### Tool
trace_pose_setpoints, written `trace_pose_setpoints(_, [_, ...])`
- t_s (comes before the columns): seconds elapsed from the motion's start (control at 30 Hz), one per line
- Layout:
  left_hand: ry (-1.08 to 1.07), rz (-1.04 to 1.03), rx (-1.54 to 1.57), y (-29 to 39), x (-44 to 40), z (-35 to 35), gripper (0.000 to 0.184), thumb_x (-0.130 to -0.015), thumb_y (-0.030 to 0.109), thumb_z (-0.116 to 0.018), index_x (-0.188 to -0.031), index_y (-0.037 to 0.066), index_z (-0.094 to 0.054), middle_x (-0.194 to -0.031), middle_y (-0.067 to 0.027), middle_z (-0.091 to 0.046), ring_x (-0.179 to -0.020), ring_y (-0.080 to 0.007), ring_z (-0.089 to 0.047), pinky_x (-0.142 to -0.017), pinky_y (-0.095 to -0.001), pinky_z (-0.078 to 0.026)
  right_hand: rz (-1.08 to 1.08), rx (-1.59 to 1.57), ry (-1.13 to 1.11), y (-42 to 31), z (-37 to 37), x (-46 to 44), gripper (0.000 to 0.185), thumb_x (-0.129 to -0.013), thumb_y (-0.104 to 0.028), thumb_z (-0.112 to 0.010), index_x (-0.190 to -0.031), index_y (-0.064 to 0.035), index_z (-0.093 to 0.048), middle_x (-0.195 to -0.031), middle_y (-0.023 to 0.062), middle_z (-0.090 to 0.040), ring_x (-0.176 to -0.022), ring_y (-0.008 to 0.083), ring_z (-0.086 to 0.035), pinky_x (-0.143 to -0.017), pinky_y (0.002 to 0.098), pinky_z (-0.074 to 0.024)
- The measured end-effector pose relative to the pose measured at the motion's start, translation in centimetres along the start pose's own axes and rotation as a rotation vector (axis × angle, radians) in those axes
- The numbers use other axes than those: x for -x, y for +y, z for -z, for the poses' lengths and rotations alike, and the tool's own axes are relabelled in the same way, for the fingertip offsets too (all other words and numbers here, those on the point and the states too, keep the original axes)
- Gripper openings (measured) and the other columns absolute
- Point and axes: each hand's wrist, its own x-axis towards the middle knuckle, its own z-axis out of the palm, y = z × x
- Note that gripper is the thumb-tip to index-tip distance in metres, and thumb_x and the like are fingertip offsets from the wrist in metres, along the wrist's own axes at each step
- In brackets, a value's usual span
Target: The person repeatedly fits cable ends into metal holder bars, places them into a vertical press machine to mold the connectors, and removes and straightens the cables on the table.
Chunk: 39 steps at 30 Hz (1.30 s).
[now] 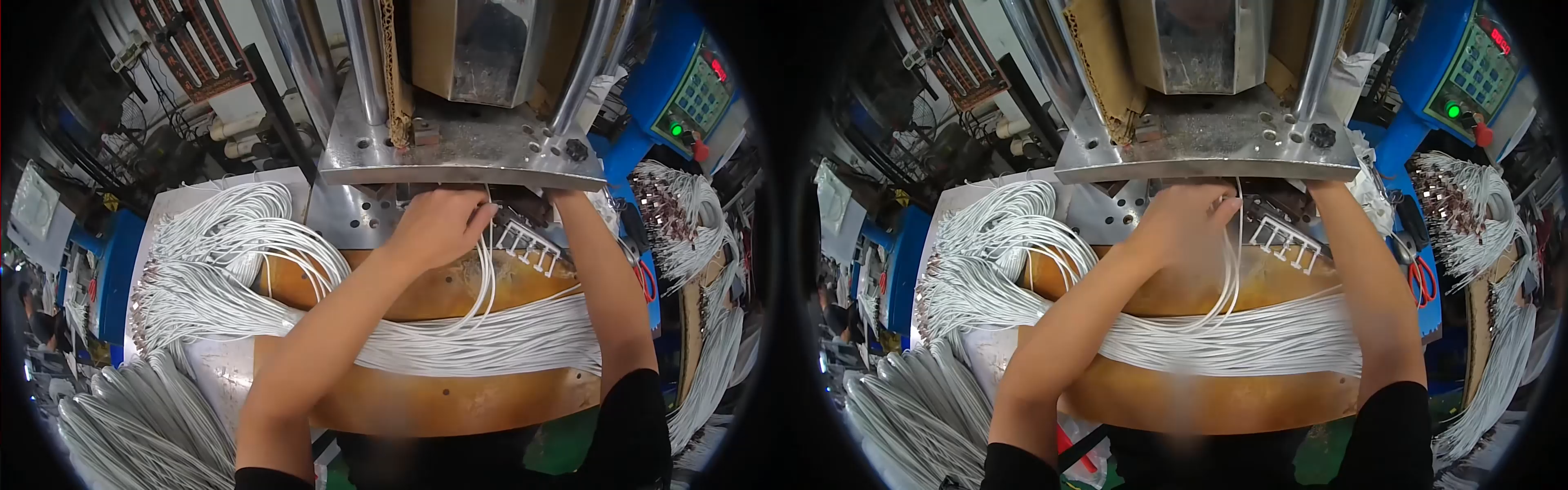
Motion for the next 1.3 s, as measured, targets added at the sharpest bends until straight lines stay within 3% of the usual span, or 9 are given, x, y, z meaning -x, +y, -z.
trace_pose_setpoints(0.23, [0.596, -0.303, -0.488, -4.5, -0.9, -3.0, 0.026, -0.087, 0.023, -0.062, -0.103, 0.003, -0.067, -0.107, -0.0179, -0.067, -0.1, -0.0355, -0.063, -0.091, -0.0518, -0.045, 0.444, -0.032, 0.062, -8.7, 4.6, 6.3, 0.036, -0.097, -0.027, -0.047, -0.124, -0.0052, -0.057, -0.124, 0.0186, -0.059, -0.114, 0.0384, -0.055, -0.102, 0.0433, -0.0429])
trace_pose_setpoints(0.53, [0.522, -0.426, -0.604, -4.1, -1.8, -1.5, 0.025, -0.085, 0.018, -0.06, -0.102, 0.0, -0.064, -0.106, -0.0215, -0.064, -0.099, -0.037, -0.062, -0.089, -0.0468, -0.048, 0.491, -0.171, 0.166, -10.7, 2.8, 5.3, 0.032, -0.093, -0.019, -0.053, -0.121, -0.0054, -0.058, -0.118, 0.0202, -0.062, -0.112, 0.04, -0.056, -0.1, 0.0461, -0.0422])
trace_pose_setpoints(0.63, [0.034, 0.032, -0.372, -0.4, 0.1, -0.2, 0.021, -0.085, 0.014, -0.058, -0.097, -0.003, -0.062, -0.1, -0.0216, -0.064, -0.094, -0.0382, -0.061, -0.085, -0.0447, -0.049, 0.364, -0.398, 0.072, -10.9, 5.5, 6.3, 0.033, -0.09, -0.014, -0.056, -0.122, -0.0041, -0.058, -0.116, 0.0203, -0.063, -0.111, 0.0398, -0.057, -0.099, 0.0462, -0.0432])
trace_pose_setpoints(0.67, [0.125, -0.17, -0.404, 0.2, 2.1, -0.8, 0.019, -0.086, 0.013, -0.058, -0.096, -0.003, -0.061, -0.098, -0.0216, -0.064, -0.093, -0.0377, -0.062, -0.084, -0.0436, -0.049, 0.423, -0.254, -0.026, -11.3, 8.3, 9.2, 0.035, -0.088, -0.011, -0.057, -0.122, -0.0026, -0.057, -0.116, 0.0207, -0.063, -0.11, 0.0397, -0.057, -0.098, 0.0459, -0.044])
trace_pose_setpoints(0.73, [-0.051, -0.042, 0.195, 4.8, 9.6, -0.1, 0.018, -0.088, 0.015, -0.061, -0.096, 0.0, -0.061, -0.095, -0.0211, -0.065, -0.094, -0.034, -0.064, -0.083, -0.0408, -0.049, 0.463, -0.201, -0.071, -11.4, 10.3, 15.6, 0.04, -0.085, -0.006, -0.06, -0.125, 0.0002, -0.055, -0.119, 0.0224, -0.061, -0.111, 0.0401, -0.058, -0.098, 0.0462, -0.0449])
trace_pose_setpoints(0.87, [-0.64, -0.184, 0.886, 5.1, 25.3, -0.5, 0.031, -0.096, 0.013, -0.059, -0.125, 0.001, -0.061, -0.119, -0.0131, -0.066, -0.111, -0.0243, -0.062, -0.098, -0.0391, -0.047, 0.495, -0.36, -0.11, -9.1, 12.7, 29.8, 0.057, -0.083, -0.017, -0.066, -0.134, 0.0016, -0.049, -0.137, 0.0237, -0.052, -0.127, 0.0389, -0.051, -0.109, 0.0504, -0.0369])
trace_pose_setpoints(0.93, [-0.587, 0.076, 0.814, 2.6, 30.5, -2.7, 0.024, -0.1, 0.01, -0.053, -0.119, 0.0, -0.063, -0.114, -0.0131, -0.067, -0.109, -0.0211, -0.063, -0.092, -0.0357, -0.05, 0.446, -0.355, -0.165, -7.9, 13.4, 33.9, 0.066, -0.077, -0.019, -0.07, -0.135, 0.0005, -0.048, -0.142, 0.0228, -0.047, -0.134, 0.0425, -0.042, -0.112, 0.0554, -0.0286])
trace_pose_setpoints(1.1, [0.122, 0.768, 0.715, -4.4, 35.3, -8.3, 0.02, -0.099, 0.002, -0.046, -0.106, -0.001, -0.065, -0.102, -0.0128, -0.067, -0.1, -0.0185, -0.064, -0.084, -0.0305, -0.051, 0.304, 0.019, -0.139, -6.7, 10.9, 37.8, 0.07, -0.07, -0.018, -0.072, -0.135, -0.0011, -0.049, -0.145, 0.0227, -0.043, -0.137, 0.0471, -0.036, -0.113, 0.06, -0.0227])
trace_pose_setpoints(1.3, [0.459, 0.628, 0.611, -3.4, 34.2, -10.9, 0.019, -0.097, 0.001, -0.046, -0.091, -0.003, -0.063, -0.084, -0.01, -0.066, -0.078, -0.0161, -0.064, -0.07, -0.0295, -0.051, 0.303, 0.033, -0.126, -6.7, 10.7, 38.0, 0.075, -0.067, -0.019, -0.073, -0.135, -0.0023, -0.05, -0.146, 0.0221, -0.042, -0.139, 0.0464, -0.033, -0.113, 0.061, -0.0212])
